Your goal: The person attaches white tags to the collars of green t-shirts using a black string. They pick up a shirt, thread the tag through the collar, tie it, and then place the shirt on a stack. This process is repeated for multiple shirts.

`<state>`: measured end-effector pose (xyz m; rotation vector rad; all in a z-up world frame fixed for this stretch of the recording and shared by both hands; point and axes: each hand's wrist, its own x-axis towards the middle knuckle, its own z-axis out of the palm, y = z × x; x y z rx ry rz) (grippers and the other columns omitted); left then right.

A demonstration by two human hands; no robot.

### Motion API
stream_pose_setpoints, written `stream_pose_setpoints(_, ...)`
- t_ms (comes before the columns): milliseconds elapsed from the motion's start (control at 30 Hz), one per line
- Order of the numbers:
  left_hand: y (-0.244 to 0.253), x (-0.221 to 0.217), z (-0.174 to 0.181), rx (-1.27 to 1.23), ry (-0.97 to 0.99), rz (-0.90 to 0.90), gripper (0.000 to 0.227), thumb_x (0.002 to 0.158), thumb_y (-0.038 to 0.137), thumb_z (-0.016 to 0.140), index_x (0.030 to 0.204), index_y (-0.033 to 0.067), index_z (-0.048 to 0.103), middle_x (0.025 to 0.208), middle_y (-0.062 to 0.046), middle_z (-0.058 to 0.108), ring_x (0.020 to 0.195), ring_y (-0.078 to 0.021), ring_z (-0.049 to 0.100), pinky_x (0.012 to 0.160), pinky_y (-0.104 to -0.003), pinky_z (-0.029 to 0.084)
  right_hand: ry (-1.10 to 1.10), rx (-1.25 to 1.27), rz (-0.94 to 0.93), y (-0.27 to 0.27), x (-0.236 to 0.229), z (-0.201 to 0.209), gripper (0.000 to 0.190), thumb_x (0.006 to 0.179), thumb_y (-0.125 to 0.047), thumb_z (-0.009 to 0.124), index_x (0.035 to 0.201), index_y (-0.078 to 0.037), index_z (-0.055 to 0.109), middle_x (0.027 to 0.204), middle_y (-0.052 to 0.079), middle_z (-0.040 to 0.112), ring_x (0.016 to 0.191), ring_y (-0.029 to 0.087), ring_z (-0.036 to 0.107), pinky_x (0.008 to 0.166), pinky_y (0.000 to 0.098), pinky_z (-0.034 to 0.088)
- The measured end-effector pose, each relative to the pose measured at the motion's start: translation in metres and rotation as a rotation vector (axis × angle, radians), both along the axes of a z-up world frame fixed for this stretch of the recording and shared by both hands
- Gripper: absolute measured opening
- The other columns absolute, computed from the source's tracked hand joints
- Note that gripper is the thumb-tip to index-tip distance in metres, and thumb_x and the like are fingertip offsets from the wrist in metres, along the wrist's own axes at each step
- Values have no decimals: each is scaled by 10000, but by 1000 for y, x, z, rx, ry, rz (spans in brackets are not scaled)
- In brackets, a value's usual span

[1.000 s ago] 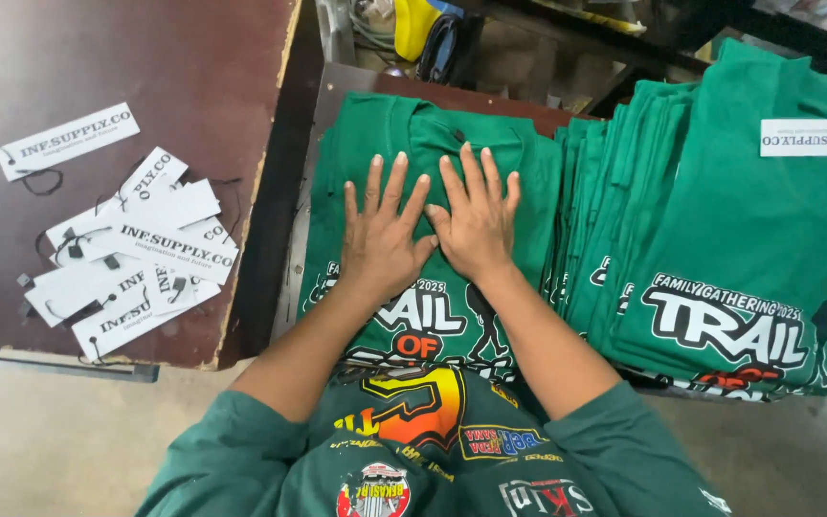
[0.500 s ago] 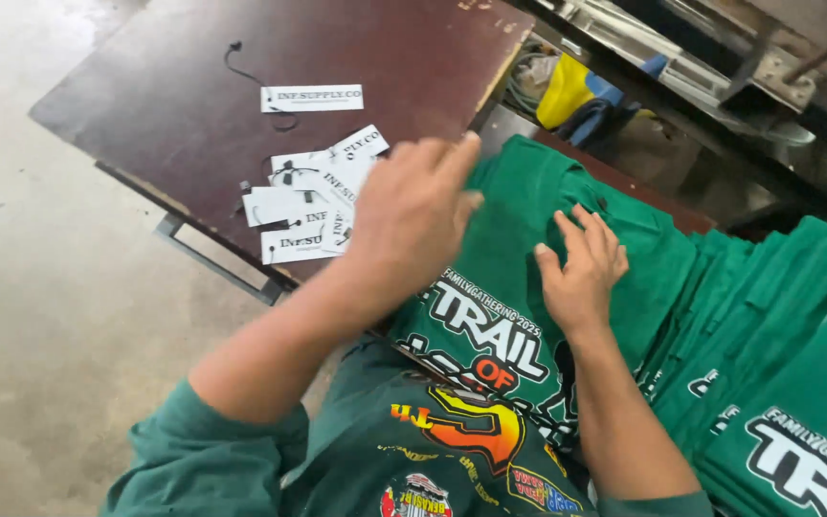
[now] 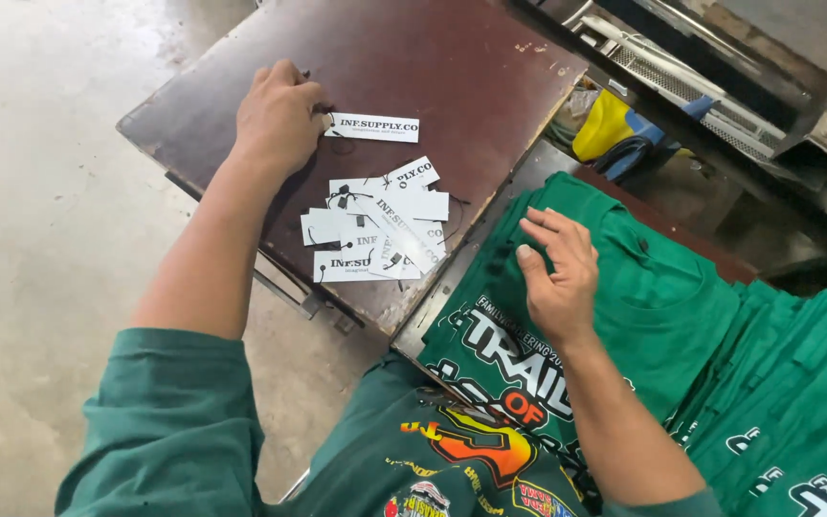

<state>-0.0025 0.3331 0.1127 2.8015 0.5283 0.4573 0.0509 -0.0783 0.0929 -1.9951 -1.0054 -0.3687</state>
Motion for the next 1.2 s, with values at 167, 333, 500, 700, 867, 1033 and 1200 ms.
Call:
stream_pose_setpoints(167,0,9,-5,25,-10,-7,150,977,228,633,967,97,704,1139,-105,566,1051,-336,498,794,-476,489,-7,55,27,14,1,10,203,1019,-152,637,1199,-91,707,1287,66,688,1296,310,598,1076,472,408)
stream_pose_setpoints(333,-29,0,18,-40,44,-35,342,910,436,709,1188,240,747,1214,-78,517,1171,-329,440,927,-476,409,-43,19,119,47,-1,41,233,1010,-155,626,1233,-136,692,1323,31,658,1336,292,560,1071,468,374)
stream_pose_setpoints(500,-32,5,25,-159,144,8,308,841,366,804,894,207,545,1025,-2,562,1029,-273,497,872,-427,397,-34,65,145,57,-4,38,192,1030,-150,628,1211,-133,690,1311,39,670,1327,292,578,1060,456,389)
stream_pose_setpoints(700,-125,-4,107,-640,-22,51,251,925,184,700,866,179,455,786,-31,587,603,-186,468,543,-378,396,120,220,176,35,1,32,262,1052,-188,606,1272,-60,670,1326,116,677,1279,280,613,1133,442,443)
stream_pose_setpoints(867,-251,37,110,-1284,-211,-182,112,878,46,696,874,85,591,641,-56,614,494,-121,571,413,-268,505,775,674,453,-6,6,24,613,996,-363,704,1479,-87,447,1420,112,597,1277,248,605,991,389,549)
stream_pose_setpoints(1033,-355,49,104,-1414,-14,-92,138,932,124,656,851,104,546,745,-48,630,523,-114,628,451,-216,536,1077,981,451,-84,7,-5,479,1009,-431,666,1272,-42,572,1056,63,582,730,278,627,607,315,575)
stream_pose_setpoints(1200,-383,52,2,-1765,-151,-62,218,913,109,645,1046,12,502,846,-150,641,740,-286,781,584,-278,672,955,734,-230,-145,-1,-53,140,983,-69,616,1057,-2,714,687,127,665,439,104,550,398,209,412)
